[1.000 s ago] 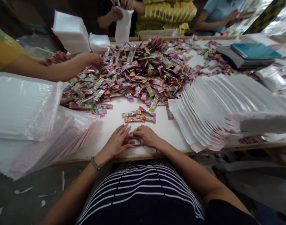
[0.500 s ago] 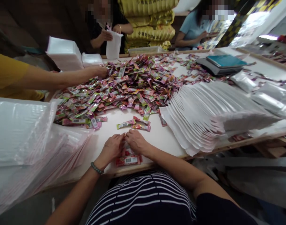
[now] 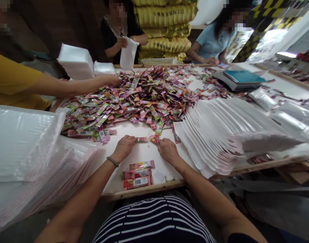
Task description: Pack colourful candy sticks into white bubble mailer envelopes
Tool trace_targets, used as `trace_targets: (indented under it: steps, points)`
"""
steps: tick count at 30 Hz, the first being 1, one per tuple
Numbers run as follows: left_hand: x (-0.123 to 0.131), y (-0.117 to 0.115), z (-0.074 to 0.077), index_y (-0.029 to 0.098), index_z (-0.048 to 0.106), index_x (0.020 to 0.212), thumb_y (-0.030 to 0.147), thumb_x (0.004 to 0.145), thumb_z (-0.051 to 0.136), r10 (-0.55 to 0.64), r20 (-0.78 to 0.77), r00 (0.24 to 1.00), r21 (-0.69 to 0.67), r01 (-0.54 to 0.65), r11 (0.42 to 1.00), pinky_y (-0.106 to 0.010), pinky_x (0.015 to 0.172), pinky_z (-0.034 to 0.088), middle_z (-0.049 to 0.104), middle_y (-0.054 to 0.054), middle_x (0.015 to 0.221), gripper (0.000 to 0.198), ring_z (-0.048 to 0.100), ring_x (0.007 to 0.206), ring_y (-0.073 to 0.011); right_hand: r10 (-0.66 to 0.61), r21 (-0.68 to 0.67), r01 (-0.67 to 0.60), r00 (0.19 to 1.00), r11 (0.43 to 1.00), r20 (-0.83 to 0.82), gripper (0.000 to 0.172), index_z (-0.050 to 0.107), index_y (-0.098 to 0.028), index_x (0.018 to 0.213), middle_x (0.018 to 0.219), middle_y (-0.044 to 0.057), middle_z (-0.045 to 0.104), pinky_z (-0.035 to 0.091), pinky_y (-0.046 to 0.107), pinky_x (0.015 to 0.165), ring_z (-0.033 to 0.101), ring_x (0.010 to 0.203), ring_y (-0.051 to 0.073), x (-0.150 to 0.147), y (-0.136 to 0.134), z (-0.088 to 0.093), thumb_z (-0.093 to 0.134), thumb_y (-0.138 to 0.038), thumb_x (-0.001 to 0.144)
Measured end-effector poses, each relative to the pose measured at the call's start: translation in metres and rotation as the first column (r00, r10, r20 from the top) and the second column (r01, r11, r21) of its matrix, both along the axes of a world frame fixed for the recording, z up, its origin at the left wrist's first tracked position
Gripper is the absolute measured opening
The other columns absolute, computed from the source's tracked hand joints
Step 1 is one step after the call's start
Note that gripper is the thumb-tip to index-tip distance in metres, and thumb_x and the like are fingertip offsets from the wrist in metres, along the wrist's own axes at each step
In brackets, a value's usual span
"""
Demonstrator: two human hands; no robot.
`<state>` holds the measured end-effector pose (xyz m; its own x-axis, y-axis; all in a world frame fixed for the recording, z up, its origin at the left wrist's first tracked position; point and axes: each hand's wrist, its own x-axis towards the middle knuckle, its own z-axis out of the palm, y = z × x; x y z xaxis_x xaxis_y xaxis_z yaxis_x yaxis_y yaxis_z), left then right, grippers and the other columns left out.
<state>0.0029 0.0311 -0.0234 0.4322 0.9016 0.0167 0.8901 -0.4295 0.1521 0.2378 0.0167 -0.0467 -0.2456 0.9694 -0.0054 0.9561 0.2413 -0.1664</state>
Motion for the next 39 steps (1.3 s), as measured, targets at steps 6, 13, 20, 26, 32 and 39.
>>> trace_targets:
  steps: [6,13,20,26,32,39]
  points:
    - [-0.007,-0.009,-0.006,0.02,0.068,0.101,0.011,0.09,0.046,-0.197,0.035,0.98,0.045,0.196,0.98,-0.038,0.093,0.048,0.066,-0.011,0.118,0.026,0.058,0.109,-0.0226,0.018,0.008,-0.017,0.99,1.0,-0.142,0.024,0.069,-0.019,0.103,0.099,0.009,0.07,0.042,0.027,0.082,0.061,0.096,0.019,-0.016,0.008,-0.003,0.048,-0.026,0.095]
    - [0.006,-0.006,-0.016,0.017,0.042,0.139,0.023,0.084,0.062,-0.172,0.112,0.979,-0.002,0.173,0.985,-0.05,0.107,0.036,0.05,-0.015,0.141,0.059,0.045,0.131,-0.0294,-0.131,0.045,0.138,0.982,0.989,-0.132,0.027,0.064,-0.016,0.107,0.106,0.016,0.068,0.044,0.032,0.084,0.062,0.1,0.024,-0.03,0.052,0.014,0.041,-0.02,0.095]
    - [0.006,-0.012,-0.002,0.018,0.066,0.099,0.03,0.089,0.057,-0.188,0.099,0.977,-0.099,0.198,0.975,-0.038,0.084,0.047,0.063,-0.009,0.096,0.018,0.056,0.094,-0.0235,-0.299,0.018,0.305,0.943,0.952,-0.146,0.037,0.056,-0.009,0.112,0.098,0.019,0.067,0.047,0.035,0.074,0.064,0.087,0.027,-0.011,0.045,0.005,0.05,-0.005,0.076]
    - [-0.019,-0.052,0.008,0.021,0.067,0.098,0.031,0.083,0.063,-0.18,0.139,0.974,-0.202,0.206,0.957,-0.038,0.082,0.047,0.062,-0.008,0.094,0.019,0.056,0.091,-0.0235,0.086,0.006,-0.092,0.903,0.996,-0.422,0.027,0.057,-0.019,0.113,0.096,0.004,0.069,0.047,0.025,0.074,0.063,0.08,0.015,-0.014,0.007,0.001,0.054,-0.02,0.086]
    - [-0.012,-0.057,0.022,0.017,0.059,0.118,0.031,0.083,0.06,-0.036,0.194,0.98,-0.007,0.038,0.999,-0.045,0.096,0.046,0.057,-0.014,0.12,0.038,0.053,0.11,-0.0285,-0.133,0.059,0.152,0.959,0.987,-0.252,0.024,0.064,-0.015,0.104,0.097,0.013,0.07,0.046,0.031,0.079,0.063,0.091,0.023,-0.032,0.078,0.012,0.052,-0.03,0.089]
    - [-0.004,-0.045,-0.002,0.014,0.054,0.129,0.032,0.087,0.058,-0.003,0.139,0.99,-0.222,0.034,0.974,-0.049,0.105,0.042,0.059,-0.017,0.131,0.046,0.05,0.125,-0.0307,-0.195,0.023,0.201,0.969,0.979,-0.155,0.027,0.069,-0.018,0.103,0.092,0.013,0.072,0.048,0.036,0.08,0.066,0.09,0.027,-0.006,0.077,0.014,0.051,-0.019,0.084]
